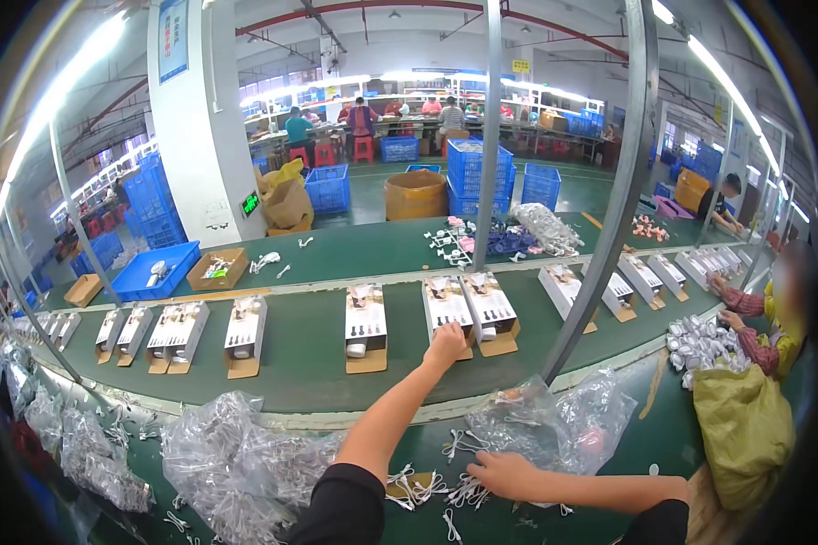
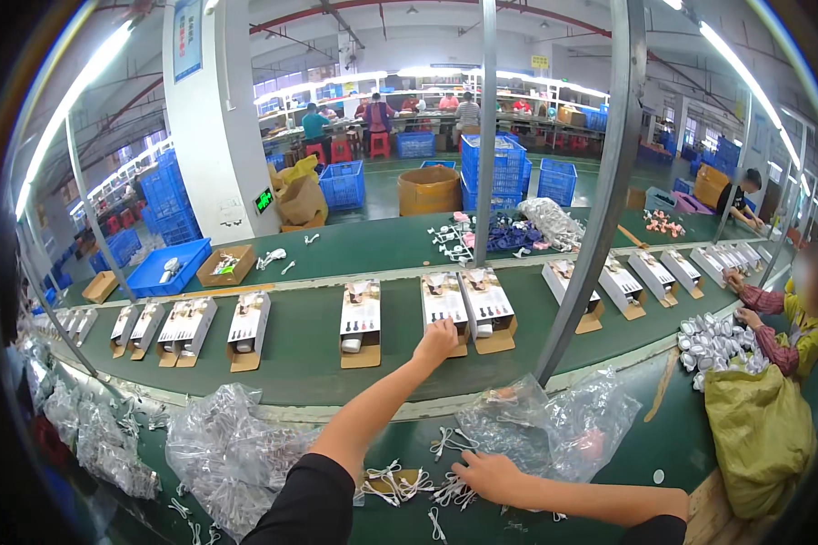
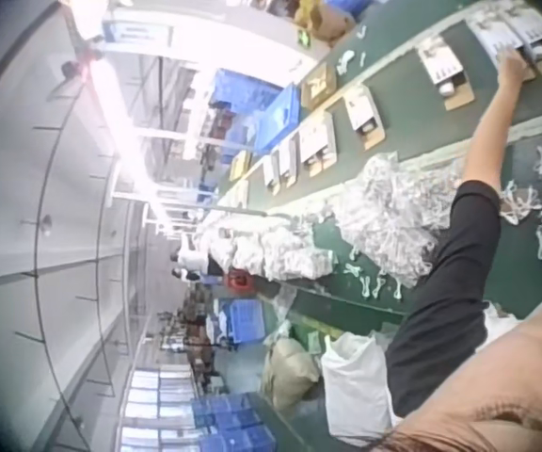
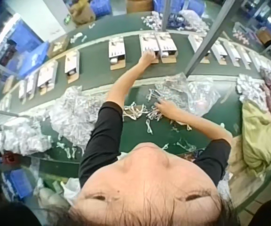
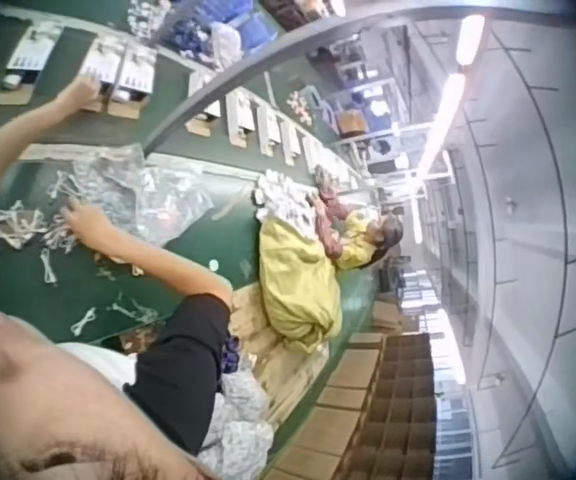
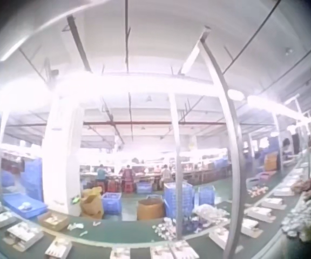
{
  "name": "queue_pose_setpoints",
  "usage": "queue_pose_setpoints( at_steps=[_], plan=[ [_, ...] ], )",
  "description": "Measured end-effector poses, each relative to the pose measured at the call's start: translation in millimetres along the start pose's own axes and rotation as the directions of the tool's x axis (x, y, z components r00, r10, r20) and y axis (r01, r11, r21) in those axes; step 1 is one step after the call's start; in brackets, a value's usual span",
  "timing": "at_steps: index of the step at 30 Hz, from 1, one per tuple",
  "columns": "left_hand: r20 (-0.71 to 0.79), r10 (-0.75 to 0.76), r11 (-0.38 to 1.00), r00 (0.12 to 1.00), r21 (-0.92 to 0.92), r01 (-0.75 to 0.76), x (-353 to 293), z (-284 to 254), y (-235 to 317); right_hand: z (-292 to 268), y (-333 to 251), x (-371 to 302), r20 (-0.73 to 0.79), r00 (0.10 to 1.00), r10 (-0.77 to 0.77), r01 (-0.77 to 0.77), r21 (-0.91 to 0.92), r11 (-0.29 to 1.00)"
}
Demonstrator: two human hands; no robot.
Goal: Packing small electronic components and wiring into cardboard boxes on an assembly line.
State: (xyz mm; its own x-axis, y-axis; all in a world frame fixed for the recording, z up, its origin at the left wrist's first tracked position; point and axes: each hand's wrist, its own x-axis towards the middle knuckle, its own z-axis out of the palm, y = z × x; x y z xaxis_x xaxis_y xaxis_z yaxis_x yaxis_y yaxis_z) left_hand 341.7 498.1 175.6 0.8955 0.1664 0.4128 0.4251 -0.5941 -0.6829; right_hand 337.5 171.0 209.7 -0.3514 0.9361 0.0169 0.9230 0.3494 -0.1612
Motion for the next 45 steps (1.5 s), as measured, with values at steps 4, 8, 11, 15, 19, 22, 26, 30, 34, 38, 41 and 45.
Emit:
queue_pose_setpoints(
  at_steps=[4,8,11,15,19,22,26,30,34,38,41,45],
  plan=[
    [0.164,-0.184,0.983,0.969,0.027,0.182,-2.1,-26.4,29.5,-1.5,-2.1,0.5,-0.059,0.998,0.003,-0.006,-0.057,0.998],
    [0.352,-0.066,0.938,0.934,-0.297,0.178,-14.5,-69.9,18.4,-6.3,-6.6,5.6,-0.078,0.996,-0.033,0.024,-0.108,0.994],
    [0.327,0.232,0.768,0.916,-0.639,0.034,-29.7,-140.9,-19.3,-11.8,-0.8,8.1,-0.067,0.996,0.058,-0.061,-0.038,0.997],
    [0.394,0.457,0.419,0.797,-0.886,0.198,-105.2,-177.5,-68.8,-53.7,-13.3,51.8,0.107,0.969,0.220,-0.225,0.038,0.974],
    [0.407,0.309,0.476,0.859,-0.848,0.231,-167.5,-197.6,-66.5,-57.2,-15.5,79.1,-0.154,0.974,0.169,-0.126,0.253,0.959],
    [0.446,0.198,0.255,0.873,-0.883,0.394,-194.7,-180.8,-75.4,-41.5,-26.4,95.1,-0.105,0.985,0.140,-0.102,0.308,0.946],
    [0.490,0.028,0.392,0.872,-0.807,0.441,-205.0,-188.1,-108.6,-29.9,-40.0,87.3,-0.017,0.991,0.130,-0.117,0.336,0.935],
    [0.543,-0.025,0.447,0.839,-0.745,0.495,-216.4,-171.6,-149.9,-4.0,-26.8,74.3,0.037,0.998,0.042,-0.047,0.159,0.986],
    [0.435,-0.064,0.574,0.898,-0.720,0.390,-267.0,-81.7,-202.3,4.6,-35.4,90.6,0.007,1.000,-0.009,0.008,0.201,0.979],
    [0.519,-0.320,0.463,0.793,-0.645,0.609,-305.8,-58.2,-242.1,-17.4,-44.4,113.6,-0.071,0.993,0.094,-0.069,0.302,0.951],
    [0.570,-0.529,0.484,0.628,-0.405,0.776,-316.8,-47.3,-260.1,-34.8,-38.2,146.9,-0.067,0.976,0.207,-0.139,0.539,0.830],
    [0.599,-0.478,0.573,0.642,-0.341,0.745,-315.8,-39.7,-278.1,-52.4,0.6,188.6,-0.308,0.885,0.350,-0.143,0.536,0.832]
  ],
)
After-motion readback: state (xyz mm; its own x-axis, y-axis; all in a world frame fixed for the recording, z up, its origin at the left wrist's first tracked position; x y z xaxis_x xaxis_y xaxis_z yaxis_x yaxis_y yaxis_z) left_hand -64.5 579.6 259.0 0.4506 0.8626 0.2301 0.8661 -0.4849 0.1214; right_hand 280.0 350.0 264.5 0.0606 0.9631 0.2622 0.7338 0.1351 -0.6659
